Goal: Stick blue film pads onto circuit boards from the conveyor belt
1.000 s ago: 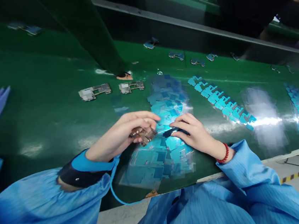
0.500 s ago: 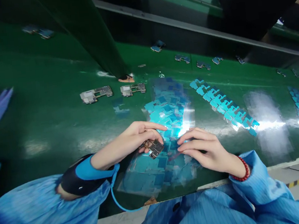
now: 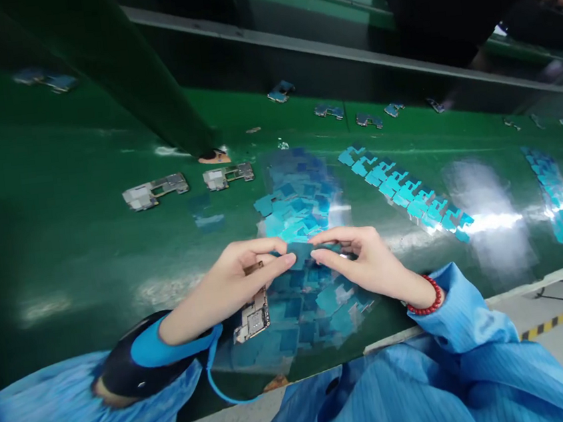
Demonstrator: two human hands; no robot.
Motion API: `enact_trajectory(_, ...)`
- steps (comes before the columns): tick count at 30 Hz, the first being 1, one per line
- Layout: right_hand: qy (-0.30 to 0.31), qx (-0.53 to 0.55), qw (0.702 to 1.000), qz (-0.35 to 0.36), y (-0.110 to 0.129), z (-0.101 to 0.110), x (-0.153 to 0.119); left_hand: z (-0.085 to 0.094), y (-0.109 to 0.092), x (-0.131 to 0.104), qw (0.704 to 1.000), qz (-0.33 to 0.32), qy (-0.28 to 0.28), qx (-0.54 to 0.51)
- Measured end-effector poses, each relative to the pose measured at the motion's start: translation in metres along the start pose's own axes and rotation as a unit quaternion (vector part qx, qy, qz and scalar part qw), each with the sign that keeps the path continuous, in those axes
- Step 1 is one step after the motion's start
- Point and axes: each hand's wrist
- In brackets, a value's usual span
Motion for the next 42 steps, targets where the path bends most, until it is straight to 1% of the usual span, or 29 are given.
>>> enact_trajectory(3,-0.038,-0.005,0.999,0.024,-0.001,0.007,0.002,0.000,0.000,-0.001,1.000,-0.009,-0.025,-0.015)
enact_trajectory(5,-0.067,0.005,0.997,0.028,-0.001,0.014,0.004,0.001,0.000,-0.001,0.999,-0.008,-0.044,-0.023)
enact_trajectory(8,-0.064,0.018,0.998,0.000,-0.001,0.020,0.005,0.001,0.001,-0.001,0.998,-0.002,-0.057,-0.039)
enact_trajectory(11,-0.052,0.013,0.998,-0.011,0.000,0.020,0.003,0.000,0.002,-0.001,0.997,0.001,-0.056,-0.048)
enact_trajectory(13,-0.062,-0.005,0.998,0.003,0.001,0.017,0.002,0.000,0.002,0.000,0.997,-0.002,-0.059,-0.049)
enact_trajectory(15,-0.082,-0.052,0.995,0.038,0.001,0.014,0.000,0.000,0.002,0.000,0.997,-0.006,-0.062,-0.046)
enact_trajectory(17,-0.104,-0.136,0.980,0.099,0.001,0.012,-0.002,0.001,0.004,0.002,0.995,-0.001,-0.073,-0.063)
enact_trajectory(20,-0.147,-0.257,0.931,0.215,0.000,0.014,-0.002,0.004,0.008,0.004,0.986,0.012,-0.094,-0.134)
enact_trajectory(22,-0.186,-0.295,0.900,0.263,-0.002,0.017,-0.002,0.005,0.008,0.004,0.980,0.008,-0.094,-0.174)
enact_trajectory(24,-0.231,-0.293,0.885,0.280,-0.004,0.021,-0.001,0.004,0.007,0.003,0.980,-0.006,-0.094,-0.176)
enact_trajectory(26,-0.281,-0.265,0.879,0.278,-0.004,0.025,-0.002,0.002,0.005,0.002,0.981,-0.025,-0.106,-0.158)
enact_trajectory(28,-0.320,-0.228,0.882,0.262,-0.003,0.026,-0.002,-0.002,0.003,0.001,0.980,-0.038,-0.124,-0.149)
enact_trajectory(29,-0.329,-0.209,0.888,0.245,-0.002,0.027,-0.003,-0.004,0.003,0.000,0.979,-0.038,-0.131,-0.150)
enact_trajectory(31,-0.312,-0.161,0.914,0.201,0.000,0.027,-0.003,-0.006,0.002,0.000,0.977,-0.034,-0.142,-0.158)
enact_trajectory(33,-0.260,-0.099,0.949,0.148,0.000,0.027,-0.003,-0.008,0.003,0.001,0.976,-0.032,-0.143,-0.161)
enact_trajectory(35,-0.200,-0.044,0.974,0.098,-0.002,0.026,-0.002,-0.009,0.004,0.001,0.975,-0.036,-0.137,-0.174)
enact_trajectory(38,-0.144,0.008,0.989,0.041,-0.004,0.025,-0.001,-0.009,0.006,0.001,0.970,-0.032,-0.113,-0.214)
enact_trajectory(42,-0.116,0.045,0.992,0.004,-0.003,0.019,0.000,-0.009,0.007,0.000,0.964,-0.011,-0.097,-0.249)
Point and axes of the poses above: each hand's wrist, its own x-axis towards the middle knuckle, its own z-axis out of the back of the hand, y = z × x, and after that the axes turned 4 degrees about -x, right-handed
